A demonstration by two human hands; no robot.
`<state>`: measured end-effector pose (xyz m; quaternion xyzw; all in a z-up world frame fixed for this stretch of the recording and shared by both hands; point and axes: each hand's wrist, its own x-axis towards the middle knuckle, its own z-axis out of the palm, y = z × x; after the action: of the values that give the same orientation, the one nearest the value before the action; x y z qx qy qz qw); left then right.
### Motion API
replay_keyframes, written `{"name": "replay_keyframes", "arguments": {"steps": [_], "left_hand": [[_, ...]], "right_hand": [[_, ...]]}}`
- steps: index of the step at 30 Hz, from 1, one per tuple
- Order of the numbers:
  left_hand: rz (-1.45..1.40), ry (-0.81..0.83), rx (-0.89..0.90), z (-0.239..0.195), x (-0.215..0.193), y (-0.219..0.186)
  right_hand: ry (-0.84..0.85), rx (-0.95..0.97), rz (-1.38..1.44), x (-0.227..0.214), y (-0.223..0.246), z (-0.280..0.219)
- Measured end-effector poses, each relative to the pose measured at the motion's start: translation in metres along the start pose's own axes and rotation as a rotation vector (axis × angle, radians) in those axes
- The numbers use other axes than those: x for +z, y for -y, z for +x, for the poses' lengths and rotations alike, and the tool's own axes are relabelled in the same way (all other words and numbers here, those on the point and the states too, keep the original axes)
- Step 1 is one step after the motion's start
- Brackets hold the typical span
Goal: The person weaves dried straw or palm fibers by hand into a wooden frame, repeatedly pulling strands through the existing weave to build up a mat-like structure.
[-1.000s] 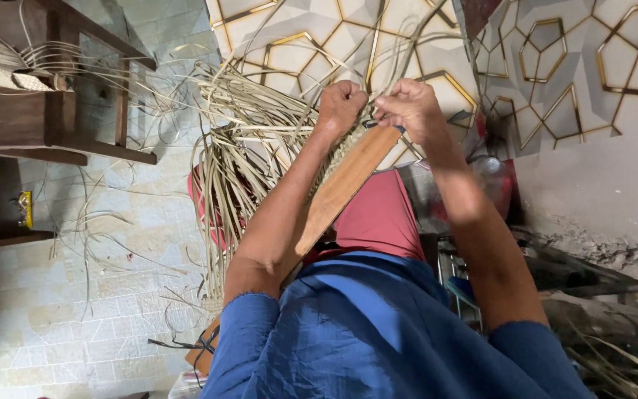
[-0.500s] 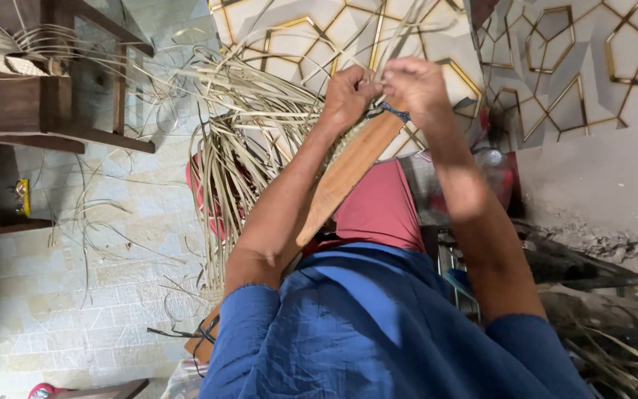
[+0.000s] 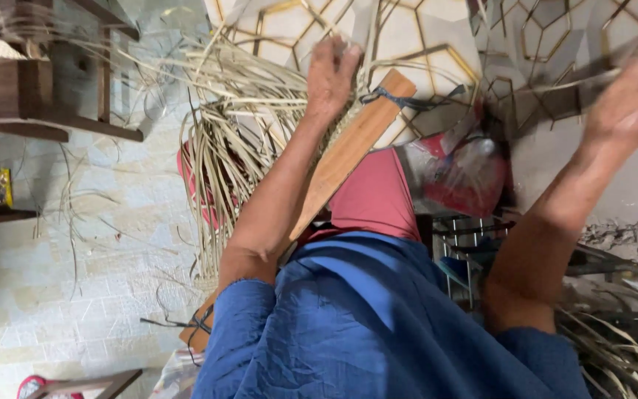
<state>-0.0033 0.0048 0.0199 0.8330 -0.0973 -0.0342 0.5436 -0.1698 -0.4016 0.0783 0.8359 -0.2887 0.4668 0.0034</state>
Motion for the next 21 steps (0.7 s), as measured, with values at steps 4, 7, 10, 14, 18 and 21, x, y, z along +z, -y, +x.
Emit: {"name": "replay_keyframes", "arguments": {"steps": [4, 7, 10, 14, 18, 21], "left_hand": [[-0.119, -0.315, 0.117, -0.049, -0.045, -0.009], [-0.104, -0.346, 0.106, -0.112, -0.095, -0.067], [-0.017, -0.236, 0.135, -0.174, -0.085, -0.066], [-0.059, 0.063, 0.189, -0.268, 0.103, 0.063], [0.014, 0.005, 0.28, -0.279, 0.066, 0.012], [0.148, -0.007, 0.444, -0.282, 0.016, -0.02]], "right_hand": [[0.816, 0.311, 0.753, -0.098, 0.148, -0.045], [1.641, 0.469, 0.9, -0.07, 0.169, -0.158], [1.883, 0.781, 1.136, -0.081, 0.208, -0.23], [1.893, 1.252, 1.124, -0.135, 0.266, -0.193], [1.919, 1.487, 0.902, -0.157, 0.334, -0.2], [1.88, 1.432, 1.124, -0.122, 0.309, -0.231]]}}
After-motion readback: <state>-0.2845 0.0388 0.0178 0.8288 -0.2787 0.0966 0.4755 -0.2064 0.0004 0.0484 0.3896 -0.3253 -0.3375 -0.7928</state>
